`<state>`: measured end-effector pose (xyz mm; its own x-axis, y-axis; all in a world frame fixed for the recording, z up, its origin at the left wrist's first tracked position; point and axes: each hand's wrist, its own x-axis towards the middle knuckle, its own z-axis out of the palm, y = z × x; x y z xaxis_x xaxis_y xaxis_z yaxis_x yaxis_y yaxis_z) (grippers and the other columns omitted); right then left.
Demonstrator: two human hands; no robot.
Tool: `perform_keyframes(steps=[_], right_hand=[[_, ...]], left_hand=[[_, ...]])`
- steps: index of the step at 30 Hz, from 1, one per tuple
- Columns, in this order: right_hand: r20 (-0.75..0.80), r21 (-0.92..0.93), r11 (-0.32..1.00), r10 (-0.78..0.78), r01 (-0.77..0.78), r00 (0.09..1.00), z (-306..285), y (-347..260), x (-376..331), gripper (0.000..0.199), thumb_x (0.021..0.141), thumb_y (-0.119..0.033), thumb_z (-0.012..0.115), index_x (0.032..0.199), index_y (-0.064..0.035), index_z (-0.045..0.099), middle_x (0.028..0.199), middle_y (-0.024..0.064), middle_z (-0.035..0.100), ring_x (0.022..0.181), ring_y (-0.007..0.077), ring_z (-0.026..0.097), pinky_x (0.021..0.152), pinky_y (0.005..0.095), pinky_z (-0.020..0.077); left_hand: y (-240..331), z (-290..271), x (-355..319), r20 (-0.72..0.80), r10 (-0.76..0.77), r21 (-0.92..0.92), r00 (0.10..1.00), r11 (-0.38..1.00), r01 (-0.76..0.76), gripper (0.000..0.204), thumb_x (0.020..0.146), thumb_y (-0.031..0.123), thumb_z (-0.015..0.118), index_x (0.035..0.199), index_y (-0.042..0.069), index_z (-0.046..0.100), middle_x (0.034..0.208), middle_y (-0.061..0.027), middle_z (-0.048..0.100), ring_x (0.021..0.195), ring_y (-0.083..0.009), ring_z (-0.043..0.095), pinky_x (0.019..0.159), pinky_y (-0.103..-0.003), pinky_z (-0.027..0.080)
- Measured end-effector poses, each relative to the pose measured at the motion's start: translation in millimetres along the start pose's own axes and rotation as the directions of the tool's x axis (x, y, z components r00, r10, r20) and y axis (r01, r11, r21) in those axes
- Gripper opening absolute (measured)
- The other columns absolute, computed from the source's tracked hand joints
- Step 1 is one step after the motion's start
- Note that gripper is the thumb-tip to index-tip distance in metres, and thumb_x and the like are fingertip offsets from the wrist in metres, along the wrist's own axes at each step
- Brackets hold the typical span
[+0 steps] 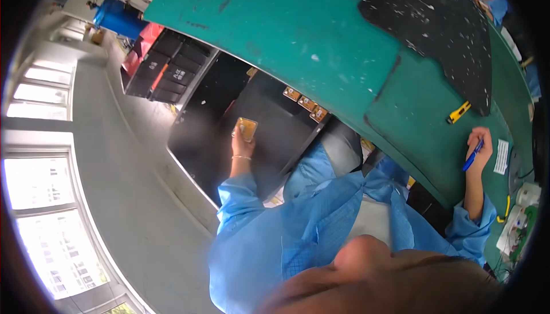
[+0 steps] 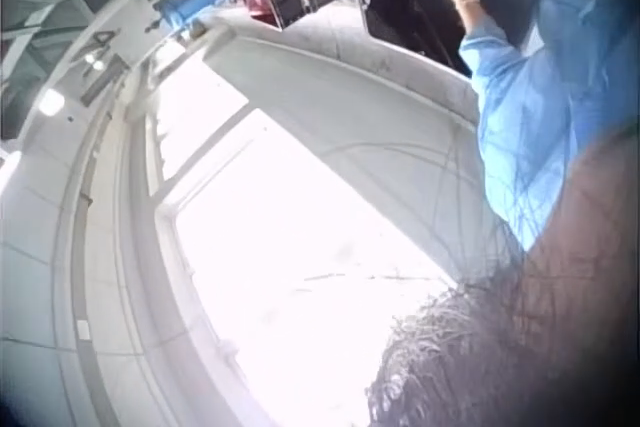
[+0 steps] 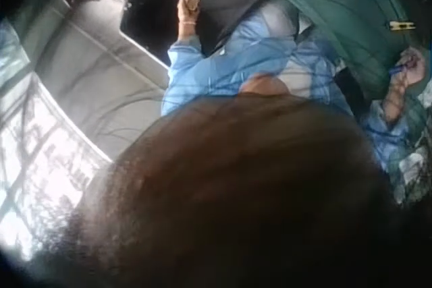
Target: The person inspects, marks, and cleans small electronic components by hand at a factory quality control station. A pen and a utility knife are used to mark and clean the components.
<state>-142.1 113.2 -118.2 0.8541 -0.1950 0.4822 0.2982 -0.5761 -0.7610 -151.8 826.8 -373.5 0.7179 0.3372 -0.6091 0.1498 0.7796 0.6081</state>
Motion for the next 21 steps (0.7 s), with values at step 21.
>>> perform_keyframes(steps=[21], right_hand=[[0.039, -0.597, 0.798, 0.137, -0.087, 0.99, 22, -22, 6, 0.014, 0.085, 0.01, 0.044, 0.089, 0.0014, 0.054, 0.077, 0.0059, 0.052, 0.066, 0.01, 0.045, 0.059, 0.0223, 0.0379]], left_hand=[[-121, 24, 284, -0.22, 0.169, 0.524, 0.961, 0.851, -0.03, 0.057, 0.087, 0.045, 0.065, 0.131, 0.015, 0.047, 0.091, -0.0021, 0.06, 0.071, -0.0167, 0.058, 0.053, -0.038, 0.047]])
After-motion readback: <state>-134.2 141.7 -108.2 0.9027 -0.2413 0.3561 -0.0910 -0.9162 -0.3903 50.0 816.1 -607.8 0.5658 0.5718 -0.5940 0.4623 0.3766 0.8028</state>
